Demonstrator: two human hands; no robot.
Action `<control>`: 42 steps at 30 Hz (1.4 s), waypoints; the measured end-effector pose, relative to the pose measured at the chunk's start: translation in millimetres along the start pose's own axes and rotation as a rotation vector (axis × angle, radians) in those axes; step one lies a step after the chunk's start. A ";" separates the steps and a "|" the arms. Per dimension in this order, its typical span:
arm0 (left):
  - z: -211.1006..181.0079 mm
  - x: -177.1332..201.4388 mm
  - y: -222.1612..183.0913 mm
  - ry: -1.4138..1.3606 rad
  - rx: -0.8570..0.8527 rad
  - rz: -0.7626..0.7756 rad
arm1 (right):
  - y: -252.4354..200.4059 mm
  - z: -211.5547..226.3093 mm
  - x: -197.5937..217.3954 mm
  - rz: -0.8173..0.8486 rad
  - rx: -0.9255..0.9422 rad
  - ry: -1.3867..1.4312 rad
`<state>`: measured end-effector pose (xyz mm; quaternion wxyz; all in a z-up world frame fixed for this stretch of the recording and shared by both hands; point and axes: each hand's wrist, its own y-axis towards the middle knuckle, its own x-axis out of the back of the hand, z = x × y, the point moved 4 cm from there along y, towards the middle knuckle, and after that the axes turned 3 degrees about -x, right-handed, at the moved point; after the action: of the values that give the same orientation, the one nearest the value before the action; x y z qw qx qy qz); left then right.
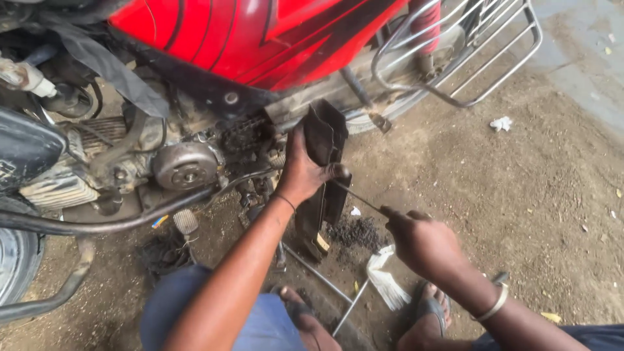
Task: The recorder and an assistant are scraping heavy grease and dirt buildup from a motorcycle's plastic chain guard using a screwdriver.
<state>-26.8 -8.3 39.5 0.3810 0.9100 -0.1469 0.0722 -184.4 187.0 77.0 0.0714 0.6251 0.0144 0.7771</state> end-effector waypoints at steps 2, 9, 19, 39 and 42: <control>-0.7 3.3 3.8 0.016 -0.022 -0.012 | 7.3 -11.4 20.0 -0.119 0.040 0.013; -7.3 3.3 3.4 0.023 -0.013 -0.020 | 6.0 -11.0 15.3 -0.159 0.149 -0.021; 0.4 -1.1 1.3 0.086 -0.008 -0.045 | 16.0 11.5 44.9 -0.129 -0.002 -0.059; 1.9 7.5 -2.1 0.074 0.030 -0.054 | -2.3 0.8 134.2 -0.373 0.044 0.139; 0.9 8.4 -4.7 0.107 0.015 -0.064 | -17.1 3.8 134.4 -0.539 0.121 0.204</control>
<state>-17.3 -7.6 37.7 0.3836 0.9119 -0.0964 0.1095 -207.2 220.9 206.1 0.2360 0.5205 0.2332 0.7868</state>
